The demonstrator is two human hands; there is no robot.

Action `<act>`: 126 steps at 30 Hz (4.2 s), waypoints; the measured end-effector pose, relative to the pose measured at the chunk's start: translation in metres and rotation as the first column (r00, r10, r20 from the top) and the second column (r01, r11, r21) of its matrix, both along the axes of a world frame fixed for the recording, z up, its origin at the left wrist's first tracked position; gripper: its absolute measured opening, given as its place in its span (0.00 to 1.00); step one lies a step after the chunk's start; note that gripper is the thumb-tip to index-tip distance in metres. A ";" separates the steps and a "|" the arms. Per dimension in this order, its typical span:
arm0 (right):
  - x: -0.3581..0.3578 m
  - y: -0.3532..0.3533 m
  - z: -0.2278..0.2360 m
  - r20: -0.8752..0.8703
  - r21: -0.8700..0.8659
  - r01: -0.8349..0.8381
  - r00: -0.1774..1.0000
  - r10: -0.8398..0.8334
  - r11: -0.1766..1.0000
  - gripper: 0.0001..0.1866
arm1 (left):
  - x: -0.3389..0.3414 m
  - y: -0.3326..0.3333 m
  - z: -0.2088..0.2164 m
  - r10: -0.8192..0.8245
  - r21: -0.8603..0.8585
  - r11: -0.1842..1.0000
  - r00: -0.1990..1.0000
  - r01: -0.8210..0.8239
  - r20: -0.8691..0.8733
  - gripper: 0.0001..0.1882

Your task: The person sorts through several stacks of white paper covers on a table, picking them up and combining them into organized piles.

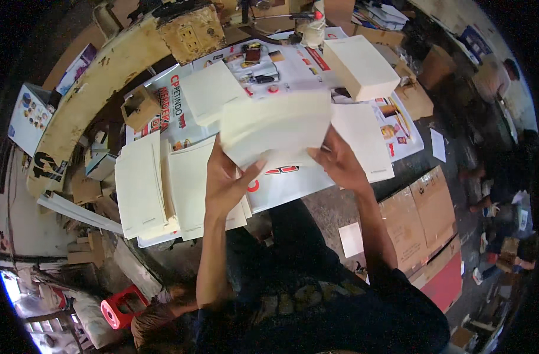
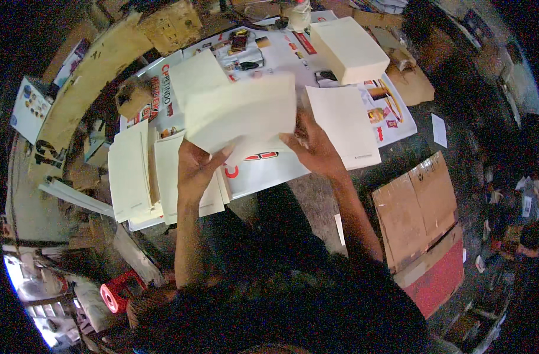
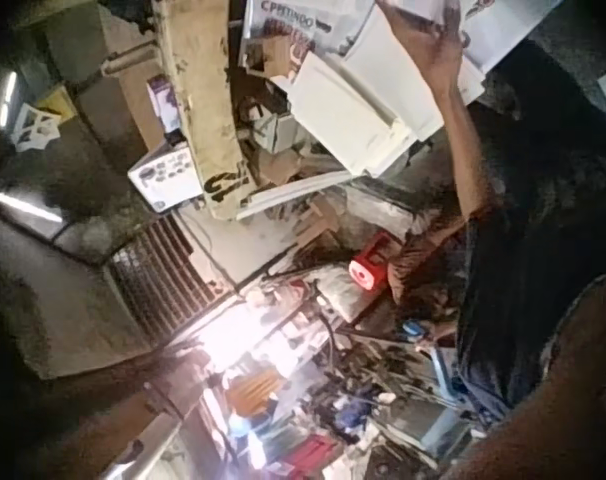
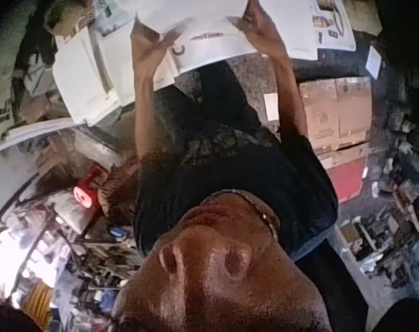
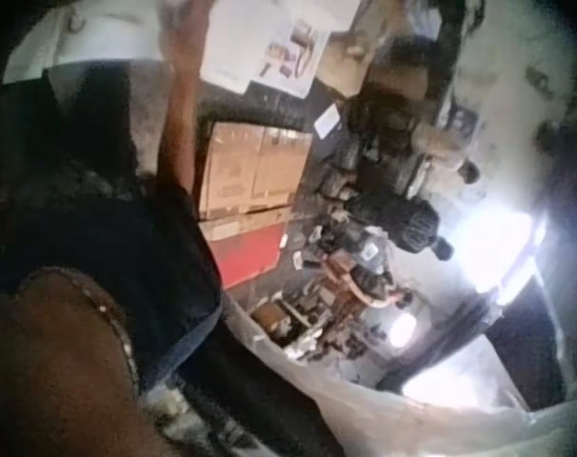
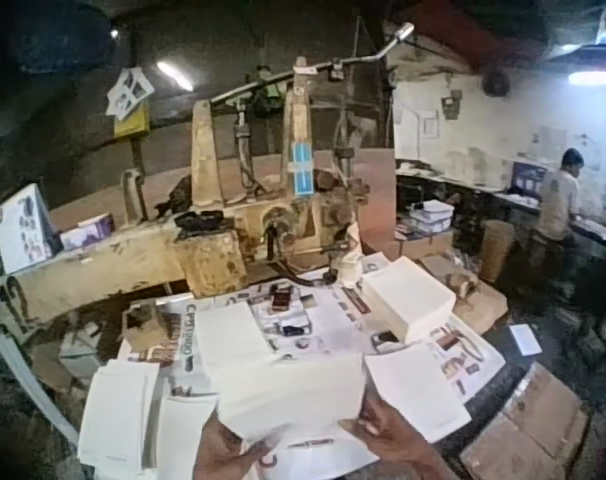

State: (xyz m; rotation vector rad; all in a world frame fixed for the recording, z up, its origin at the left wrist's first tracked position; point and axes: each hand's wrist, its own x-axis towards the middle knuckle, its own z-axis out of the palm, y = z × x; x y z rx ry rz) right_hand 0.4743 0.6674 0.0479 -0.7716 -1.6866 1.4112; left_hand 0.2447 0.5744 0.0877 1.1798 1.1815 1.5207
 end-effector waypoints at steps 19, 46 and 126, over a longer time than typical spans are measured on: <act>-0.018 -0.014 0.014 -0.123 0.066 0.232 0.967 -0.223 0.970 0.41 | 0.010 0.001 0.006 -0.076 -0.093 0.993 0.994 0.069 -0.076 0.36; 0.013 -0.002 0.053 0.185 0.613 0.211 0.898 -0.398 0.761 0.55 | 0.026 0.002 -0.022 0.159 0.040 0.987 0.939 -0.154 -0.304 0.31; -0.140 -0.076 0.005 0.097 0.146 -0.108 0.991 0.095 0.983 0.36 | -0.066 -0.122 -0.019 0.428 0.032 0.901 0.875 -0.432 -0.228 0.32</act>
